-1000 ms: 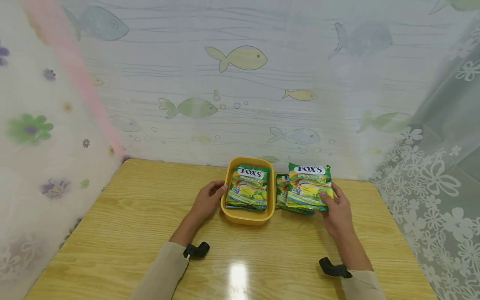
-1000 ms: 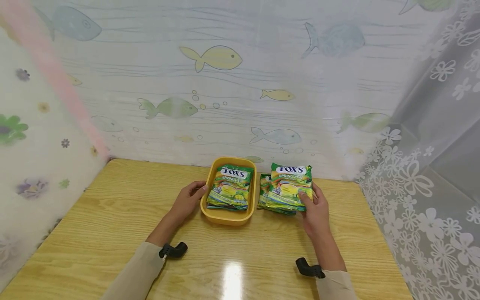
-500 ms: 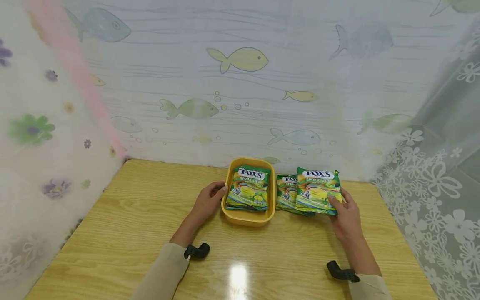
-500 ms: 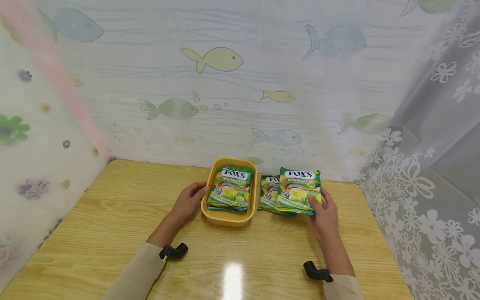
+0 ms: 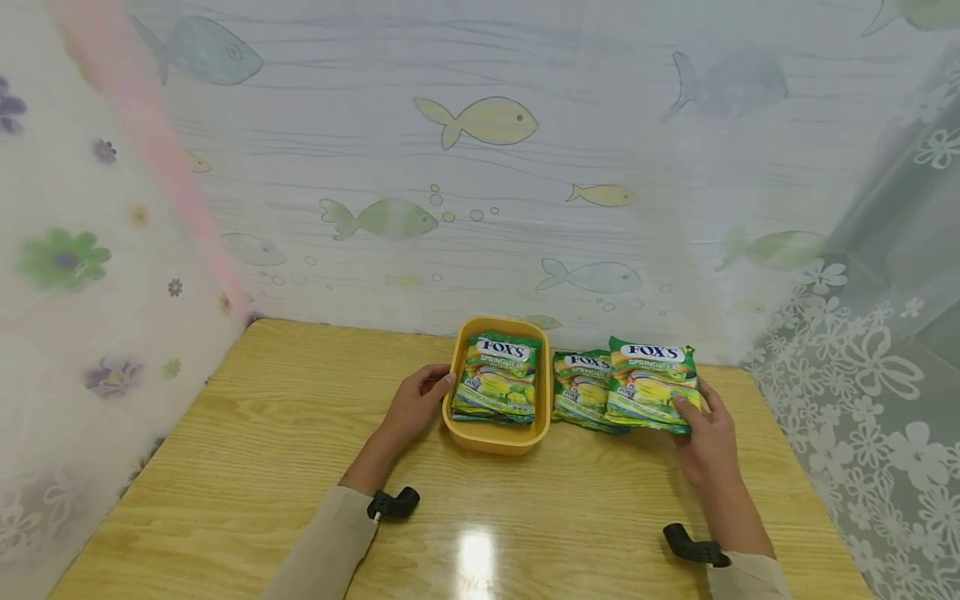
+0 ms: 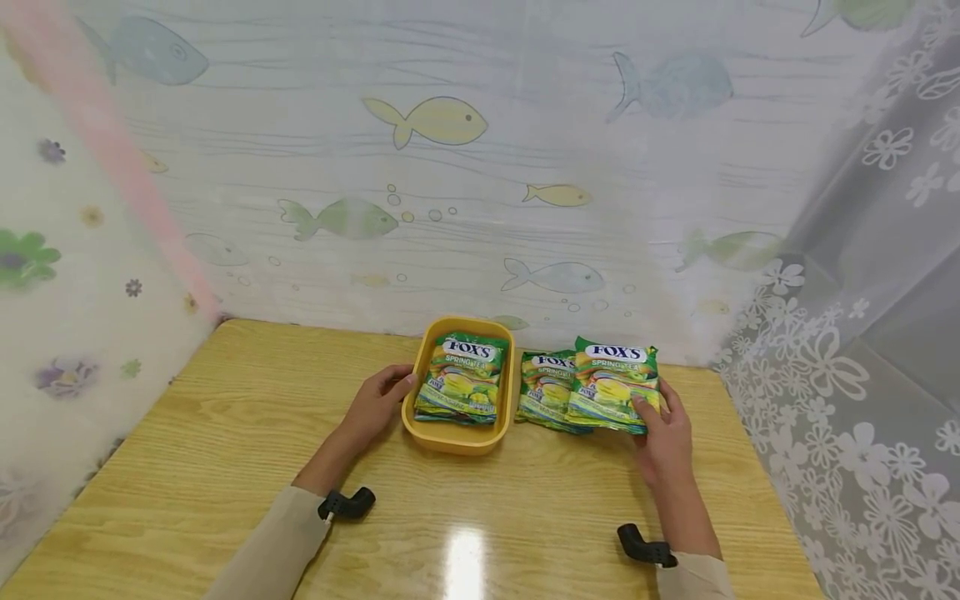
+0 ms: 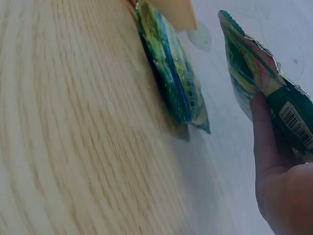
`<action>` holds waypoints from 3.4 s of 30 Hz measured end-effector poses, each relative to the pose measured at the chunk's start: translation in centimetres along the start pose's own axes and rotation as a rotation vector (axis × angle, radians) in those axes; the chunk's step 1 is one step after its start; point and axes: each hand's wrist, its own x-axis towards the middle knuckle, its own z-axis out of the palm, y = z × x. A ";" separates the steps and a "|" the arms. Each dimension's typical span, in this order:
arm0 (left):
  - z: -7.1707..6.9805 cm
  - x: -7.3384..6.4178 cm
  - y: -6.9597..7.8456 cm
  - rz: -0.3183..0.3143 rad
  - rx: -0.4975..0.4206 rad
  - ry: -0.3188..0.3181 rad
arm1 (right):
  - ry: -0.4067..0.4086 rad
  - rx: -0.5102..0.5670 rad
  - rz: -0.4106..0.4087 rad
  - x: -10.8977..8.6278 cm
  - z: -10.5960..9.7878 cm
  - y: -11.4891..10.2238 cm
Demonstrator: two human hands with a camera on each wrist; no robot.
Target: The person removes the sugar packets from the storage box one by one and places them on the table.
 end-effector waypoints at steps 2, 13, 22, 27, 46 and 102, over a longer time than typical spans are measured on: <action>0.1 0.0 -0.1 -0.008 0.000 0.008 | 0.012 0.008 0.001 0.0 -0.3 -0.1; 0.0 0.1 -0.1 -0.016 -0.018 0.011 | 0.042 0.063 0.007 0.0 -1.5 -0.6; -0.2 0.0 0.1 -0.011 -0.011 -0.014 | 0.049 0.105 -0.015 0.3 -2.6 -0.7; -0.2 0.0 0.1 -0.011 -0.016 -0.015 | 0.061 0.130 -0.034 0.3 -3.2 -0.6; -0.1 0.0 -0.1 -0.006 -0.010 -0.005 | 0.158 0.038 0.036 0.6 -4.5 -0.6; -0.1 -0.1 -0.2 -0.021 -0.006 -0.011 | 0.336 -0.564 0.060 0.3 -4.4 -0.5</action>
